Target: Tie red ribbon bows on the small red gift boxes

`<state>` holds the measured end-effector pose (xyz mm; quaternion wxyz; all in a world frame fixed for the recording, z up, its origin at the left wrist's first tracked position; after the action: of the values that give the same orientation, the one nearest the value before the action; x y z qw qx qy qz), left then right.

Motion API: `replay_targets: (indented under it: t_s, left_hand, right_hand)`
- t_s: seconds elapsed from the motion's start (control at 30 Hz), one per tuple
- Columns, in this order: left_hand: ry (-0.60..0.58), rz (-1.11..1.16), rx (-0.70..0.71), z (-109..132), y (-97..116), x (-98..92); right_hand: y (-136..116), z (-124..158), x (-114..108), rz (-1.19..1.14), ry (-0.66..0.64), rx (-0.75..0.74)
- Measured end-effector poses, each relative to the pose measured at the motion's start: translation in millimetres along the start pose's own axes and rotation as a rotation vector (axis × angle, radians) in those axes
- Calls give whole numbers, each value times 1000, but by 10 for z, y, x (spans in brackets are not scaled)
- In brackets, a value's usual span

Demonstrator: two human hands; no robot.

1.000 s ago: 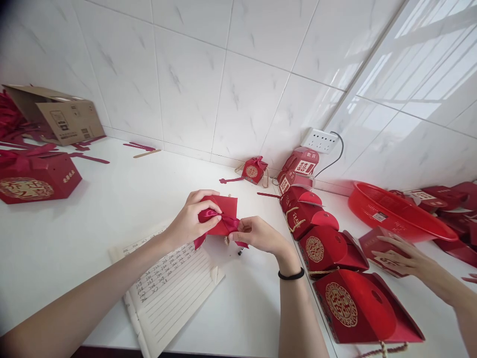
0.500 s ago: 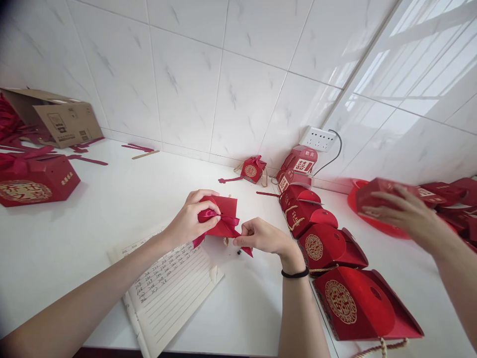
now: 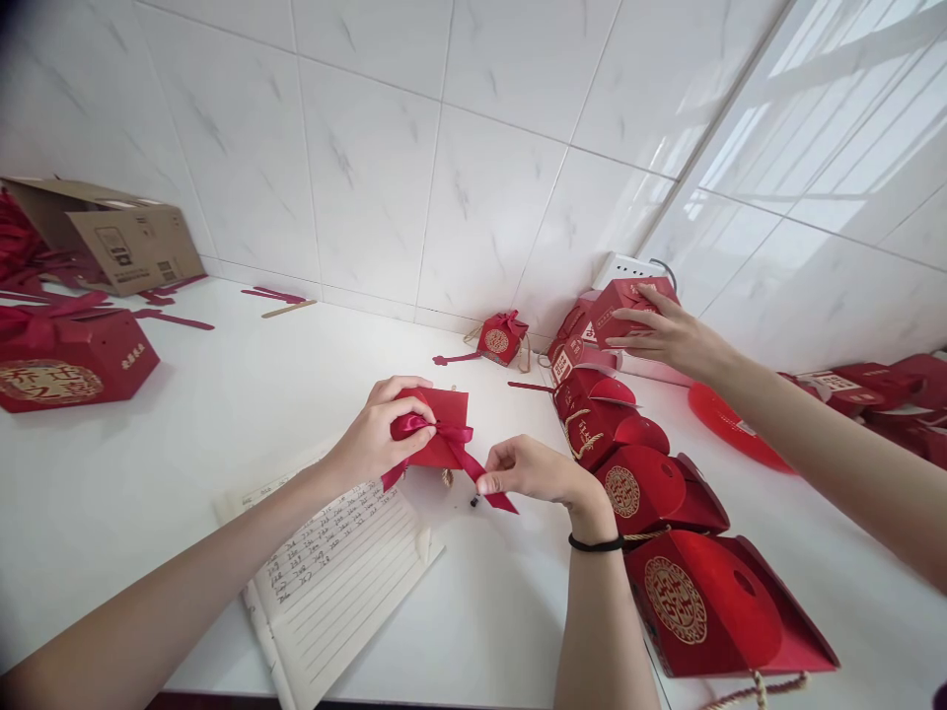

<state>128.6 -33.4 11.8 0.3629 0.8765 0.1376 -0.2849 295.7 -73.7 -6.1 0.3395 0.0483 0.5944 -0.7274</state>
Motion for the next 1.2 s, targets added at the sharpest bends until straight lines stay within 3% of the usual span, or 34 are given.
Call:
replay_targets:
  t_s: [0.13,0.23,0.4,0.53,0.77,0.9,1.0,1.2]
  left_hand:
    - [-3,-3,3,-4,-13,-4]
    - [-3,28,42,17,-4,29]
    - [152,146,-38,71,-118,16]
    - [117,185,-124,72,-166,45]
    - [175,346,-246,75,-201,31]
    - [233,305,-289,94,-222,3]
    - [192,295,-325,91,-235,11]
    - [184,246,-210,61,-203,-45]
  right_hand:
    - [-144,-61,-94,-24,241,-157]
    - [-200,-126,-43,-27,299,-200]
    - [-285,-141,-32,-57,402,-287]
    - [-266,-146,-32,-67,386,-296]
    - [-206,-170,-62,-45,362,-334]
    - [-217,-169,-64,-12,367,-337]
    - [-225,-167,-53,-14,357,-346]
    - [-223,-169,-57,2,357,-363]
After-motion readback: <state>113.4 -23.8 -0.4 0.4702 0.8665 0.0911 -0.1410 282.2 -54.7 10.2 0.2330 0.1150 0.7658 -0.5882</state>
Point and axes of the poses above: each hand's wrist, its own z-axis away from the middle knuckle, its own x-axis out of the palm, y = z × x, the point moved 7 cm from there along -z, towards the middle knuckle, and after that the axes turned 6 degrees about -z, right-handed, at the moved point
